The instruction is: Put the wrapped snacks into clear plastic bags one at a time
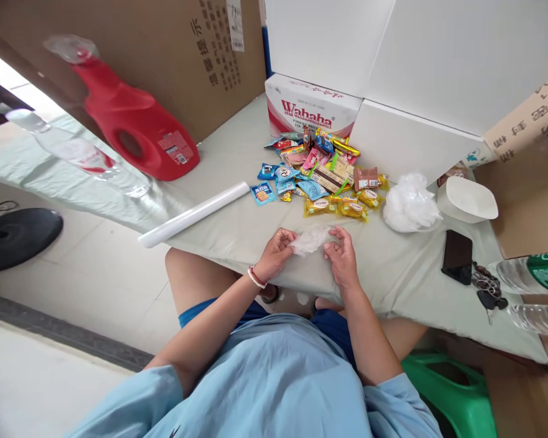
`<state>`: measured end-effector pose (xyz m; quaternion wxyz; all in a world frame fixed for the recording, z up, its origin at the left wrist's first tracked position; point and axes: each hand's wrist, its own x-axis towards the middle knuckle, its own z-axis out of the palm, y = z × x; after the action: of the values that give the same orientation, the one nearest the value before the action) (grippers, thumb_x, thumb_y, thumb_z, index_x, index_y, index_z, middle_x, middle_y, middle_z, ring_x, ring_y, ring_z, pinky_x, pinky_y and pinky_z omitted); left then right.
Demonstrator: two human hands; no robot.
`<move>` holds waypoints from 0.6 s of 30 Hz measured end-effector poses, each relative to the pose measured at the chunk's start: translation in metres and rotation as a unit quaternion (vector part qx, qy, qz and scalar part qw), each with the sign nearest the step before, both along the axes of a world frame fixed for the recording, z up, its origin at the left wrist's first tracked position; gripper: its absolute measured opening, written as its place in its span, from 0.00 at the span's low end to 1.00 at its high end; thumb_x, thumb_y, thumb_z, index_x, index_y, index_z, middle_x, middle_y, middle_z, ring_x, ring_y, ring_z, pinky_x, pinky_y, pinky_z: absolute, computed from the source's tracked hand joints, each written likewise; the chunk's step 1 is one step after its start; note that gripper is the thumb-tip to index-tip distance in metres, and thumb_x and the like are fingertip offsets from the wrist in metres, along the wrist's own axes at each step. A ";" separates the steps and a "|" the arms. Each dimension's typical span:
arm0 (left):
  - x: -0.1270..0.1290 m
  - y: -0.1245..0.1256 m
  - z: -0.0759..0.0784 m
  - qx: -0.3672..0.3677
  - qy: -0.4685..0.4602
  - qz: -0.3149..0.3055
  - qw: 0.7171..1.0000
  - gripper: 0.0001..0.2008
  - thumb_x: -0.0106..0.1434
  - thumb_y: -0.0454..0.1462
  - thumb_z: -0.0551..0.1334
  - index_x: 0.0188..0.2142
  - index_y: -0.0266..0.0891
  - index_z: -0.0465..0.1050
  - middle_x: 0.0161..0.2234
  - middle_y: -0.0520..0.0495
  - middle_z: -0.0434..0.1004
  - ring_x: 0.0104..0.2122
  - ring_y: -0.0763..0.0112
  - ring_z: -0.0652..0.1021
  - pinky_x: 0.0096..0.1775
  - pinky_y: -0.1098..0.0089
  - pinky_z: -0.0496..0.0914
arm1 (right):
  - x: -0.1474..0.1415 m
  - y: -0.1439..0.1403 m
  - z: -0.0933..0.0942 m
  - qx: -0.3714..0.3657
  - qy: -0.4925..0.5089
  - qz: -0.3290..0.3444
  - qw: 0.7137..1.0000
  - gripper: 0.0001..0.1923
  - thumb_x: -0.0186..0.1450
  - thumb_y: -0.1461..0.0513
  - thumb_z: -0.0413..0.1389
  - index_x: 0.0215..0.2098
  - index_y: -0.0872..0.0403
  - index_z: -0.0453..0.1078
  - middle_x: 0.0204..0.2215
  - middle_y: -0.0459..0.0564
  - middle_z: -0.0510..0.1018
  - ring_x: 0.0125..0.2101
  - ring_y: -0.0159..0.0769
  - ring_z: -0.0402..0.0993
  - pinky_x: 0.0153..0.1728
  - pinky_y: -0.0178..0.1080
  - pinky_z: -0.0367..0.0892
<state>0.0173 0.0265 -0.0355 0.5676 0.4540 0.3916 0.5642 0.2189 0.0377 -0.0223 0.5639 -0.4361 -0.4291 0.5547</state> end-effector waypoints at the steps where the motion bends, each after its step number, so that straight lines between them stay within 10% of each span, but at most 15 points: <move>1: 0.000 -0.001 0.000 0.012 0.008 -0.005 1.000 0.15 0.55 0.37 0.69 0.39 0.41 0.67 0.41 0.49 0.71 0.42 0.68 0.73 0.43 0.70 0.68 | -0.001 -0.001 -0.003 0.001 -0.027 0.008 1.000 0.25 0.58 0.55 0.70 0.53 0.43 0.73 0.48 0.46 0.75 0.29 0.27 0.66 0.28 0.33 0.66; 6: 0.006 -0.004 0.003 0.066 0.126 0.023 0.990 0.10 0.58 0.40 0.70 0.36 0.41 0.73 0.41 0.46 0.70 0.42 0.65 0.72 0.41 0.68 0.69 | 0.000 -0.001 -0.012 0.012 -0.108 0.029 0.994 0.12 0.62 0.52 0.66 0.39 0.50 0.78 0.28 0.43 0.74 0.25 0.31 0.65 0.29 0.36 0.63; 18: 0.004 -0.006 -0.002 0.031 0.074 0.053 0.995 0.10 0.60 0.43 0.70 0.33 0.41 0.73 0.39 0.48 0.72 0.41 0.68 0.74 0.46 0.66 0.70 | 0.005 -0.032 0.013 -0.006 -0.078 -0.155 0.985 0.16 0.62 0.49 0.64 0.40 0.50 0.72 0.30 0.43 0.71 0.23 0.28 0.60 0.24 0.33 0.60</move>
<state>0.0216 0.0205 -0.0379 0.4916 0.4907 0.4384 0.5704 0.2238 0.0053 -0.0094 0.6054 -0.5425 -0.3959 0.4271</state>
